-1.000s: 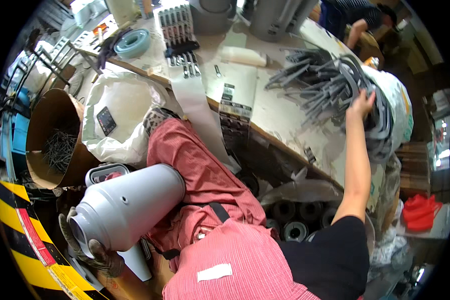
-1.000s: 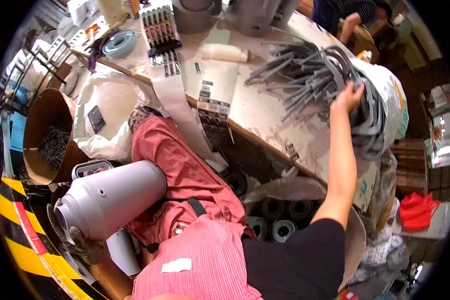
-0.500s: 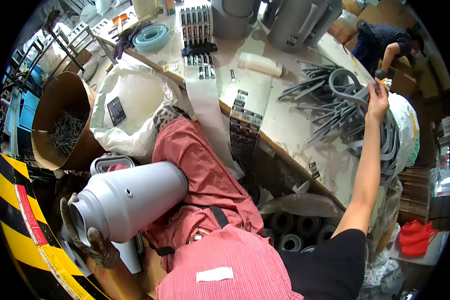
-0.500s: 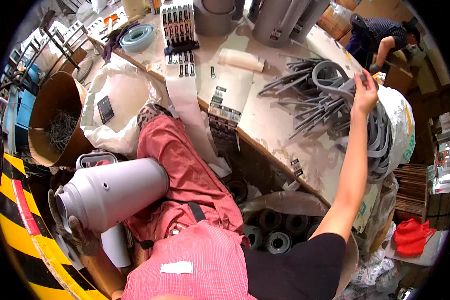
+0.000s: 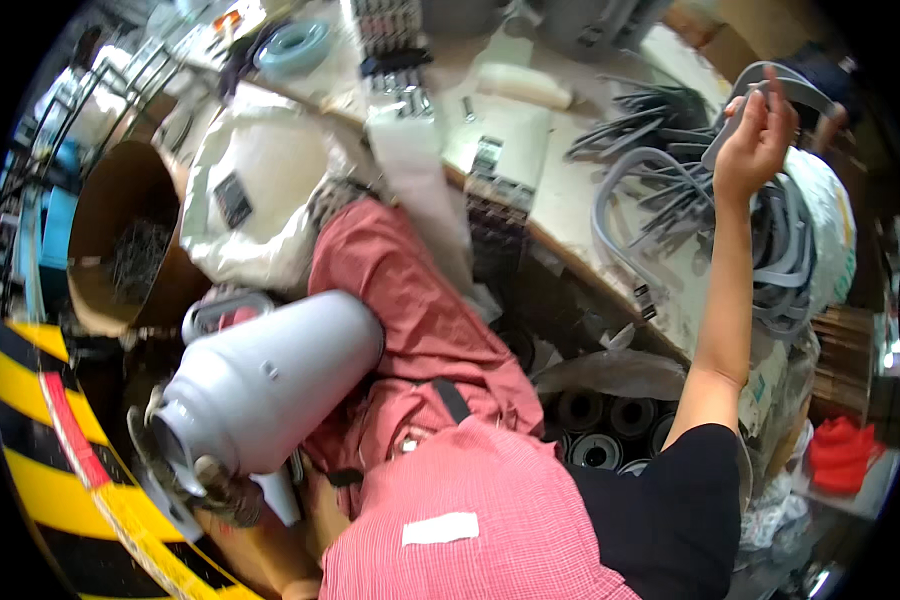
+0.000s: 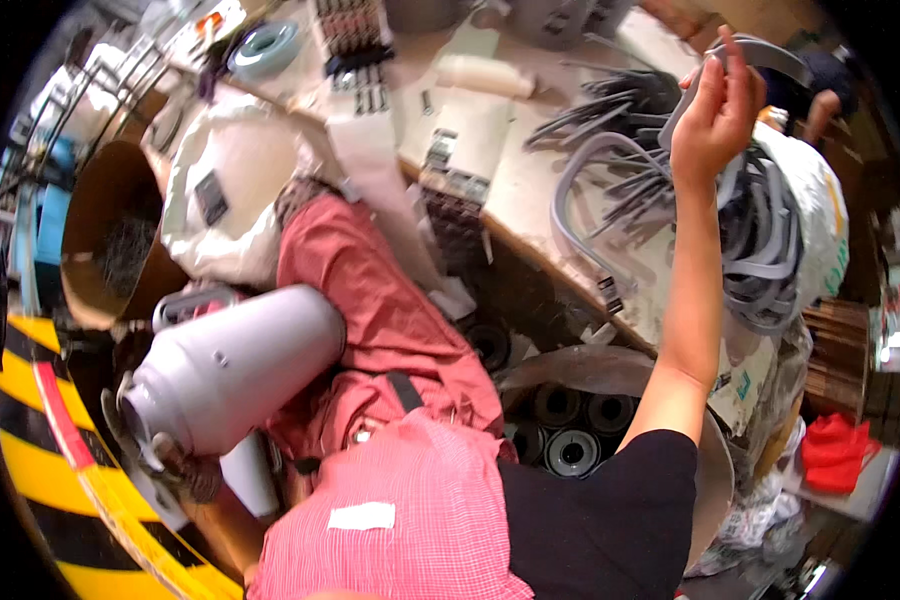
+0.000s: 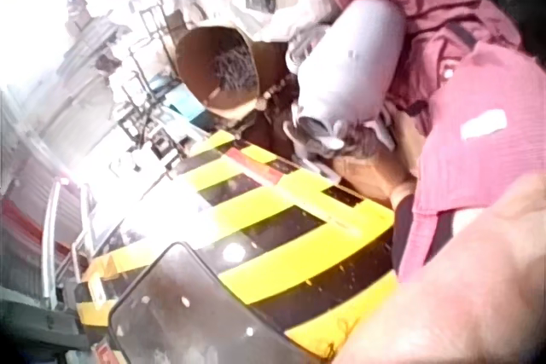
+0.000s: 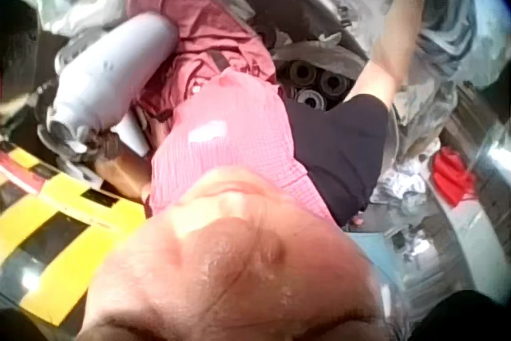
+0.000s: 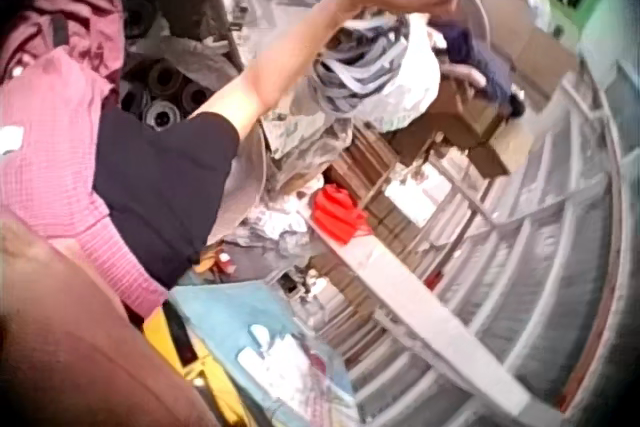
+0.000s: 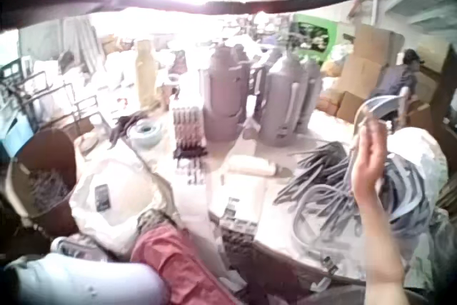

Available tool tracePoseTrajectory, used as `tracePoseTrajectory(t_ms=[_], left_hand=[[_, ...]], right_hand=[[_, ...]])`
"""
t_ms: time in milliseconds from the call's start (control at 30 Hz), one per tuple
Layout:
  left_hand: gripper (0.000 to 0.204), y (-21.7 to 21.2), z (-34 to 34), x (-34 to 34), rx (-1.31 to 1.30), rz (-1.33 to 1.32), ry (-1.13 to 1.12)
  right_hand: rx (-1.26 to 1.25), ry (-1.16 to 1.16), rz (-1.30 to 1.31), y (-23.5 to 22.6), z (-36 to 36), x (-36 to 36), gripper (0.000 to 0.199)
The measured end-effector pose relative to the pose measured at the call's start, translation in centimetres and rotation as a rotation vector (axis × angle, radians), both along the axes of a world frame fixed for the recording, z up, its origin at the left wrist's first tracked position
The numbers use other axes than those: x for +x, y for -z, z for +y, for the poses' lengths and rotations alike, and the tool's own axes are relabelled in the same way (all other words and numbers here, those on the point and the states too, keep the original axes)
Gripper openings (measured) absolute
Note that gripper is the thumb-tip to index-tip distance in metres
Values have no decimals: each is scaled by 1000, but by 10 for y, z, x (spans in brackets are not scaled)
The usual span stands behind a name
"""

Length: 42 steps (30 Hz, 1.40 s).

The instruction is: The person assembles vacuum bottles by applying stickers to the outer casings, inserting internal components, and attaching handles and lid parts.

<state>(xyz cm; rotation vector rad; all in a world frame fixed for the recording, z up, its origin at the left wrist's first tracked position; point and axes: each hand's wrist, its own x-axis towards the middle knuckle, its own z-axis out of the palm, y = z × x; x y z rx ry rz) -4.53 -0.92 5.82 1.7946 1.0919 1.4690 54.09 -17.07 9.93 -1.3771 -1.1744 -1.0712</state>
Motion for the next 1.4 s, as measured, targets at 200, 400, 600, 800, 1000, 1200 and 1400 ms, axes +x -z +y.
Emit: tracePoseTrajectory(t_ms=[200,400,600,800,1000,1200,1400], left_hand=[[105,-13,-19,-1,356,904,416],[112,-1,-27,19,394,481,212],[119,-1,-23,12,369,535,213],[116,-5,-17,15,297,453,243],[69,8,-13,14,164,221,275],[67,18,22,1,-572,-264,456],[41,34,32,-8,-980,-564,696]], right_hand=[[118,-835,429,35,124,-226,66],[226,-1453,1000,78,147,-322,97],[279,-1387,1199,59,166,-333,75],[243,-1426,1529,71,150,-361,69],[-103,-1400,1426,93,150,-354,62],[-311,-1435,1430,94,130,-359,63],[-575,-1282,1433,102,109,-357,68]])
